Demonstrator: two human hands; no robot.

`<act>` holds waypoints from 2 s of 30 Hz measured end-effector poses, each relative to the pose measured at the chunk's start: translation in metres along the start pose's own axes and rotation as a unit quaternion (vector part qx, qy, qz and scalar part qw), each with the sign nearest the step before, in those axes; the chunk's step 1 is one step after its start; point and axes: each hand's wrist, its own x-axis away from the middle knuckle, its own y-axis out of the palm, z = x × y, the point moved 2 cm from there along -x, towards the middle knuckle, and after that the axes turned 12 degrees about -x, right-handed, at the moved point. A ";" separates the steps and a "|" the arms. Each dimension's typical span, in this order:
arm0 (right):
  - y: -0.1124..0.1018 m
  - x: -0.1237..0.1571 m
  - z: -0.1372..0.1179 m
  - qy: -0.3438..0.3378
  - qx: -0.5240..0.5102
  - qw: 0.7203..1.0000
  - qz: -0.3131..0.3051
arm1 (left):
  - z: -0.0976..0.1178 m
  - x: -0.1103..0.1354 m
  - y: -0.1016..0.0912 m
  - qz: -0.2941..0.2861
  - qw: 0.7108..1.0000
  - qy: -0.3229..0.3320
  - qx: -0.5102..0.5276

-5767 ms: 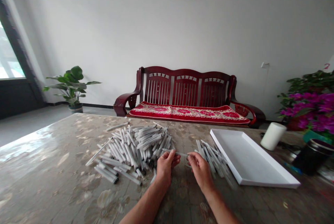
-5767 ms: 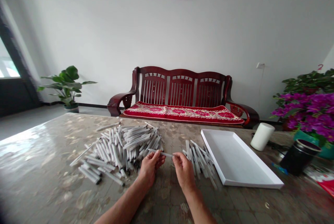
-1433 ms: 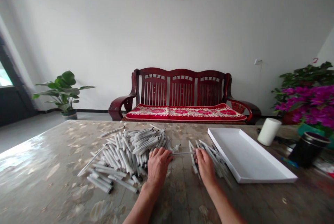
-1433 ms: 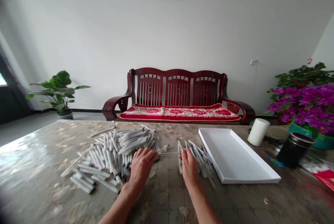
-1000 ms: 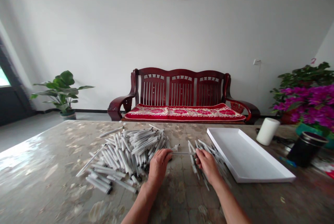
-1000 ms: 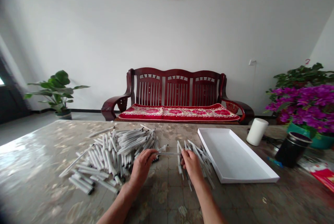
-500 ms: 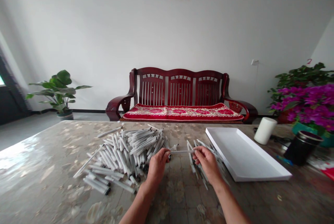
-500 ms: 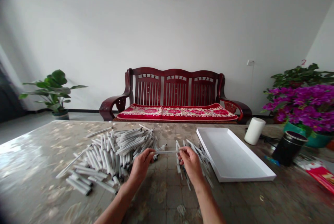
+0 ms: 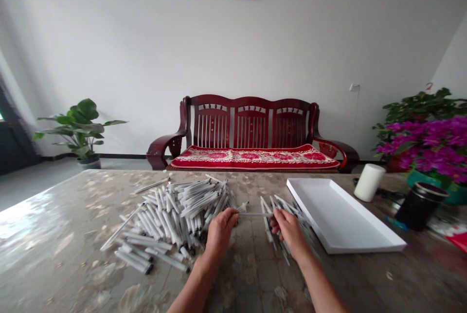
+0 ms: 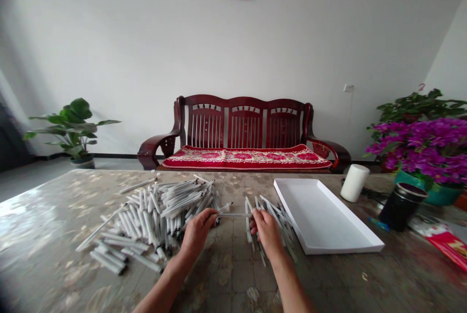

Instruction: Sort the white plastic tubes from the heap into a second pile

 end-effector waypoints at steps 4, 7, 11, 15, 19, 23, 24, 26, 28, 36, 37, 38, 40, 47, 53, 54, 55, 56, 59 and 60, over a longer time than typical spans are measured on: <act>0.001 -0.001 -0.002 -0.044 0.012 0.999 -0.017 | -0.001 0.000 0.001 0.003 1.000 -0.002 0.006; 0.001 -0.001 -0.005 -0.071 -0.016 0.997 -0.021 | -0.003 0.000 0.002 0.007 1.000 -0.008 0.012; 0.000 -0.001 -0.001 -0.042 0.011 0.999 -0.013 | -0.003 0.001 0.002 0.007 1.000 -0.004 0.007; 0.001 0.000 -0.001 -0.053 0.028 0.998 -0.035 | -0.004 0.000 0.001 0.007 1.000 -0.005 -0.003; 0.002 0.002 -0.004 -0.062 -0.028 0.997 -0.027 | -0.006 -0.002 0.002 0.009 1.000 -0.007 -0.006; 0.001 0.000 0.002 -0.015 0.002 1.000 -0.002 | -0.007 -0.003 0.004 0.005 1.000 -0.007 -0.010; 0.001 -0.001 0.003 -0.011 0.017 1.000 -0.006 | -0.008 -0.003 0.004 0.006 1.000 -0.009 -0.012; 0.001 -0.002 0.003 -0.021 0.027 0.999 -0.019 | -0.008 -0.003 0.004 0.007 1.000 -0.010 -0.013; 0.001 -0.002 0.001 -0.040 0.003 0.999 -0.026 | -0.008 -0.003 0.004 0.008 1.000 -0.012 -0.010; 0.002 -0.001 0.006 0.011 -0.001 1.000 0.005 | -0.009 -0.004 0.006 0.000 1.000 -0.016 -0.013; 0.001 -0.003 0.007 0.000 0.000 1.000 0.015 | -0.009 -0.004 0.006 0.000 1.000 -0.018 -0.015; -0.001 -0.004 0.008 -0.015 0.001 0.999 0.031 | -0.009 -0.004 0.006 -0.001 1.000 -0.021 -0.019; -0.005 -0.007 0.009 -0.034 0.013 0.998 0.053 | -0.009 -0.004 0.006 -0.003 0.999 -0.027 -0.025; -0.005 -0.004 0.006 -0.099 0.129 0.986 0.024 | -0.010 -0.004 0.007 -0.008 0.999 -0.034 -0.037; 0.000 -0.002 -0.001 -0.088 0.120 0.989 0.006 | -0.009 -0.006 0.008 -0.010 0.999 -0.030 -0.029; 0.000 -0.001 -0.002 -0.090 0.113 0.989 0.006 | -0.009 -0.006 0.007 -0.009 0.999 -0.030 -0.027; -0.001 -0.001 -0.003 -0.091 0.106 0.990 0.010 | -0.008 -0.006 0.006 -0.009 0.999 -0.029 -0.025; -0.003 -0.002 -0.004 -0.091 0.098 0.991 0.019 | -0.008 -0.006 0.005 -0.008 0.999 -0.031 -0.023; -0.015 -0.005 -0.006 -0.094 0.073 0.989 0.084 | -0.010 -0.006 0.000 0.007 0.999 -0.041 -0.024; -0.021 -0.006 -0.006 -0.100 0.066 0.986 0.116 | -0.011 -0.006 -0.002 0.018 0.998 -0.044 -0.031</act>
